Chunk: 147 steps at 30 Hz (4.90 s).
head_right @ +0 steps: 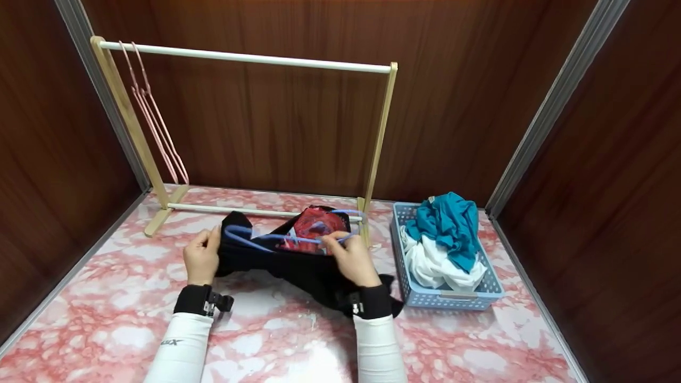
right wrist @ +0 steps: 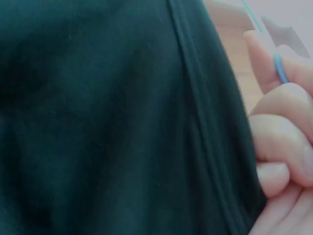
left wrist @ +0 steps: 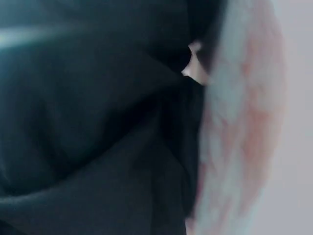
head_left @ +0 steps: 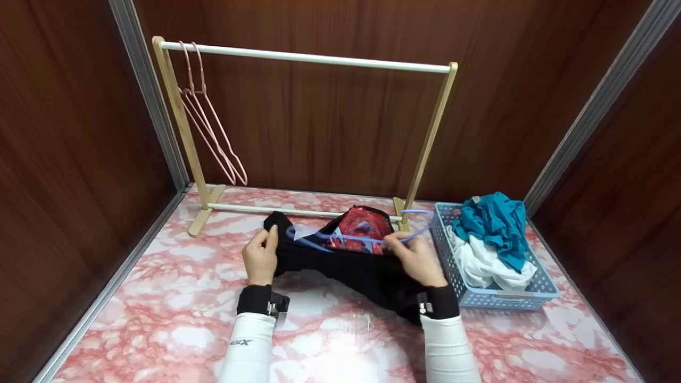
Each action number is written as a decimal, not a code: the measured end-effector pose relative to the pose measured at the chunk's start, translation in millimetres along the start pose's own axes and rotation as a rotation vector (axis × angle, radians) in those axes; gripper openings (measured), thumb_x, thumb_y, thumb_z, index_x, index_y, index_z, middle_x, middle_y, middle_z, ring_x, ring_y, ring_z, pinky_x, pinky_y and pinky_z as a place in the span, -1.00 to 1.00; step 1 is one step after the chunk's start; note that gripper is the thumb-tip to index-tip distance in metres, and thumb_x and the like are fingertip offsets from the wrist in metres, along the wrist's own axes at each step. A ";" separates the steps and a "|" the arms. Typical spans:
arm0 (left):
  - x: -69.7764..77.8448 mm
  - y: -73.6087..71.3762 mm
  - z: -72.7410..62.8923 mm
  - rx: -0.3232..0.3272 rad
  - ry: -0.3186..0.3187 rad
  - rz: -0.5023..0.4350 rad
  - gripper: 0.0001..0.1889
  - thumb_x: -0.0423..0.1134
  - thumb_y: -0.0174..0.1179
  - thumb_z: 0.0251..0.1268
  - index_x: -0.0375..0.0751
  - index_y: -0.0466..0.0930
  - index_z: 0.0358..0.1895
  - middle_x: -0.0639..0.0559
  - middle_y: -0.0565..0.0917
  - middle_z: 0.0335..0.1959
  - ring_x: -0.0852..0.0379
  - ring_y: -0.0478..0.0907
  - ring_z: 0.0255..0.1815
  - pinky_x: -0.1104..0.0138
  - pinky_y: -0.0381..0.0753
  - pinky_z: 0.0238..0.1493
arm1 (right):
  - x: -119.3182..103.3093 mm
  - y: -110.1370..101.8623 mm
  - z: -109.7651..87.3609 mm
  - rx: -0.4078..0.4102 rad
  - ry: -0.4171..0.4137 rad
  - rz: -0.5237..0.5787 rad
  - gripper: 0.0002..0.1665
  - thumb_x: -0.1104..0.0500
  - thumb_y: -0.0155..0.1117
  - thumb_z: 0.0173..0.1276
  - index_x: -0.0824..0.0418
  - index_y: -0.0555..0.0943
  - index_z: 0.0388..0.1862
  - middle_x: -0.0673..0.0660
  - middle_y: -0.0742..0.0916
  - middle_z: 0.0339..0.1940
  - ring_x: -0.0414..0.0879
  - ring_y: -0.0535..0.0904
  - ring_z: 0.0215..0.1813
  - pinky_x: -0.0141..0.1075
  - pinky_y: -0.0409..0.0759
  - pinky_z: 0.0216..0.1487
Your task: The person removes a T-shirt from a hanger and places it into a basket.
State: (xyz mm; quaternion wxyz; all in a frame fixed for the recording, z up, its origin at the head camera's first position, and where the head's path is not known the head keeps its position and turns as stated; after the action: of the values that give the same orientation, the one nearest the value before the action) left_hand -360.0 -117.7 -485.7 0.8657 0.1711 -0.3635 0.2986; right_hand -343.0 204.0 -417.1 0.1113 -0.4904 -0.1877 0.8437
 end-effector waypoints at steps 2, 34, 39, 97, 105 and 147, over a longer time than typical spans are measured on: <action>-3.6 -0.8 -0.6 -0.020 -0.031 0.047 -0.47 -0.34 0.32 0.38 -0.28 0.18 -0.68 0.24 0.10 -0.68 0.36 0.06 -0.63 0.47 0.02 -0.49 | 1.0 -6.0 -0.4 0.030 0.015 0.057 -0.77 0.29 0.24 0.52 0.42 0.73 -0.30 0.17 0.76 -0.41 -0.31 0.53 -0.35 -0.49 0.48 -0.22; 3.8 31.2 -29.3 -0.479 -0.274 0.392 -0.65 -0.06 0.19 0.52 -0.19 0.47 -0.44 -0.23 0.61 -0.39 -0.21 0.59 -0.26 -0.01 0.55 -0.15 | -15.6 -21.6 -5.3 0.690 -0.309 1.285 -0.43 0.13 -0.42 0.76 0.17 -0.03 -0.60 0.02 -0.02 -0.61 -0.14 -0.19 -0.55 -0.32 -0.25 -0.41; 30.4 45.5 -32.6 -0.445 -0.088 0.227 -0.83 -0.18 0.27 0.43 -0.23 0.57 -0.24 -0.18 0.65 -0.24 -0.19 0.59 -0.11 -0.01 0.54 0.04 | -25.4 -0.2 -5.9 0.602 -0.344 1.300 -0.44 0.26 -0.30 0.72 0.16 0.04 -0.63 0.02 0.02 -0.59 -0.12 -0.13 -0.53 -0.32 -0.22 -0.43; 34.8 -4.2 13.3 -0.240 -0.382 -0.032 -0.54 -0.25 0.08 0.61 -0.45 0.33 -0.54 0.20 0.26 -0.70 0.27 0.21 -0.64 0.41 0.20 -0.49 | 20.5 -43.1 -4.9 0.530 0.355 0.035 -0.53 0.28 0.13 0.45 0.54 0.46 0.25 0.50 0.62 0.20 0.24 0.54 0.26 0.02 0.45 0.41; 34.9 -1.1 12.5 -0.279 -0.377 -0.003 -0.53 -0.21 0.07 0.62 -0.39 0.35 -0.55 0.18 0.28 -0.69 0.24 0.23 -0.63 0.37 0.22 -0.48 | 11.2 -20.3 0.2 0.745 0.110 0.119 -0.65 0.46 0.19 0.26 0.50 0.43 0.02 0.27 0.64 -0.06 0.03 0.56 0.07 -0.23 0.47 0.23; 90.9 35.0 34.1 -0.405 -0.401 -0.379 -0.70 -0.33 -0.26 0.72 -0.37 0.35 -0.27 0.14 0.54 -0.75 0.33 0.28 -0.84 0.53 0.21 -0.75 | 35.6 -76.1 37.2 0.207 0.156 -0.433 -0.05 0.34 0.48 0.07 0.45 0.31 0.46 0.57 0.55 0.33 0.49 0.49 0.34 0.24 0.44 0.41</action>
State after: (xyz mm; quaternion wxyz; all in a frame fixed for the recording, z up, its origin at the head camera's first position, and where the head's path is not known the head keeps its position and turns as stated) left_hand -349.7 -72.8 -393.4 0.8336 0.1155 -0.5400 0.0146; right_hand -392.7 278.4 -396.0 0.3535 -0.4884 -0.1917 0.7744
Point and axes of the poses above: each hand's wrist, its own z-axis towards the middle knuckle, its own y-axis out of the palm, x = y × z, the point moved 2 cm from there along z, towards the middle knuckle
